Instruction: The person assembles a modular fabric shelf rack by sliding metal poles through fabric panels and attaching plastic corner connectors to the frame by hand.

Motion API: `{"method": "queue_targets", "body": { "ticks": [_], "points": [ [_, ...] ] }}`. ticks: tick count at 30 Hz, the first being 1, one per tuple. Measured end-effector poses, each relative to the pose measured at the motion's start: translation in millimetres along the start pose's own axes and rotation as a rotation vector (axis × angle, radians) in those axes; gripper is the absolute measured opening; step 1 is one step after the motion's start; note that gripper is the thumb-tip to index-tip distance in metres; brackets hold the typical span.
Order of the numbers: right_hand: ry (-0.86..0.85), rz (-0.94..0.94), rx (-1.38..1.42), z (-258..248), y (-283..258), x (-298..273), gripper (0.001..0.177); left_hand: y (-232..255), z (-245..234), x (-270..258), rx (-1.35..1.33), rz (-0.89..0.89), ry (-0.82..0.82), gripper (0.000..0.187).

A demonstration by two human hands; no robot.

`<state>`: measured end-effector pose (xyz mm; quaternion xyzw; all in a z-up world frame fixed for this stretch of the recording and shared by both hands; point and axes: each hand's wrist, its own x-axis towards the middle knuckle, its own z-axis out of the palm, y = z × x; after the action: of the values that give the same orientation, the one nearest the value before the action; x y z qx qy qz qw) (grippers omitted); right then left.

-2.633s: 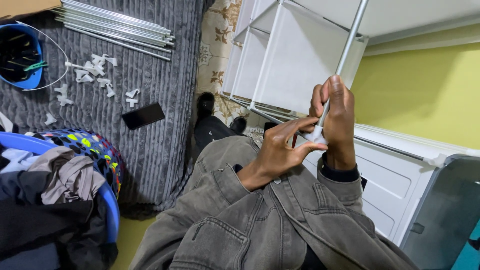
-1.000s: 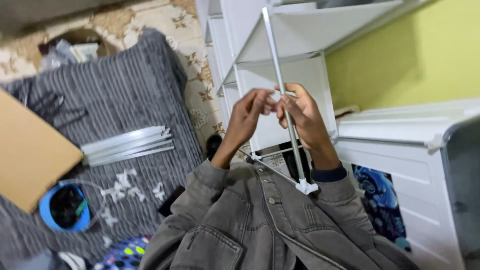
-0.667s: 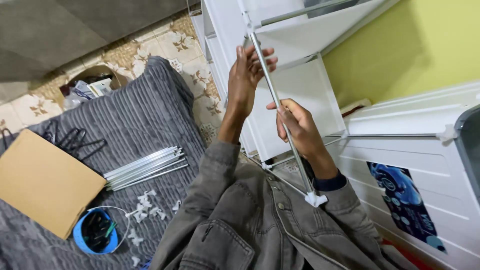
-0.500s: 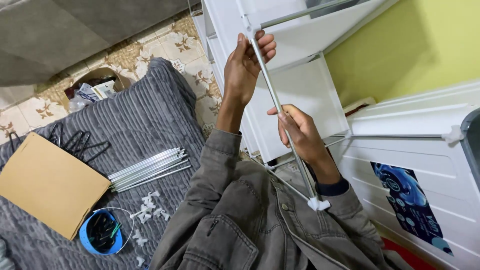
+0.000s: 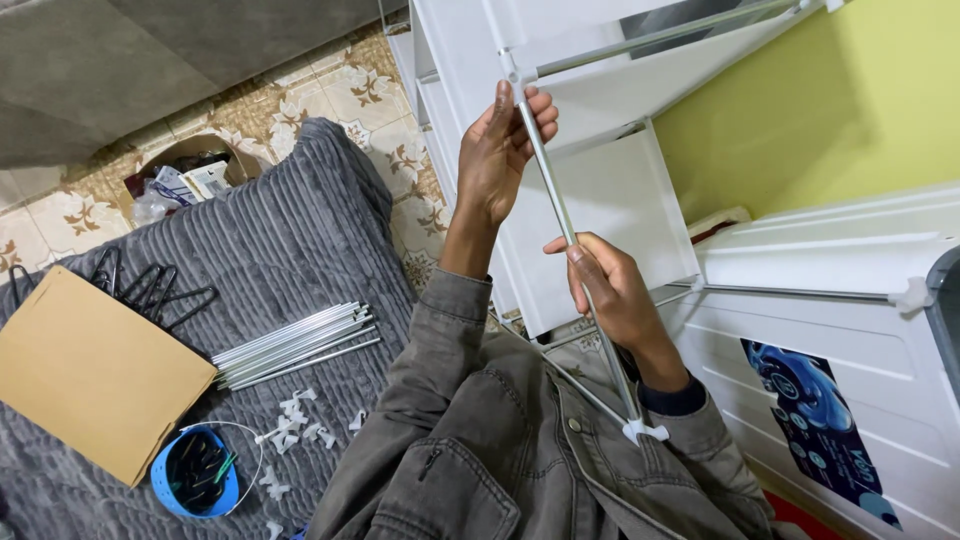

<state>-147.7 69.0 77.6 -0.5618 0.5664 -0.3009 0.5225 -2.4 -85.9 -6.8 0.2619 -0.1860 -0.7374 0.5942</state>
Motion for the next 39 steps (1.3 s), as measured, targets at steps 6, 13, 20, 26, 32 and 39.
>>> {"method": "queue_targets", "body": {
  "ticks": [6,13,20,26,32,39],
  "points": [
    [-0.005,-0.018,-0.019,0.3,-0.3,-0.6,0.045,8.2,-5.7,5.1,0.271,0.113,0.093,0.053],
    [-0.009,0.024,-0.016,3.5,-5.3,-2.4,0.044,16.8,3.3,-3.1,0.237,0.129,-0.074,0.059],
    [0.014,0.032,-0.007,4.7,-8.2,-1.8,0.042,13.0,-2.7,4.5,0.138,0.108,-0.178,0.055],
    [0.037,0.036,0.017,5.1,-6.9,-1.1,0.043,17.7,0.2,12.4,0.155,0.055,-0.104,0.051],
    [0.071,0.042,0.042,6.8,-7.0,0.4,0.043,10.2,2.7,12.5,0.105,0.1,-0.098,0.045],
    [0.09,0.003,0.082,10.0,-12.4,10.1,0.04,4.2,6.6,14.2,0.075,0.135,-0.08,0.046]
  ]
}}
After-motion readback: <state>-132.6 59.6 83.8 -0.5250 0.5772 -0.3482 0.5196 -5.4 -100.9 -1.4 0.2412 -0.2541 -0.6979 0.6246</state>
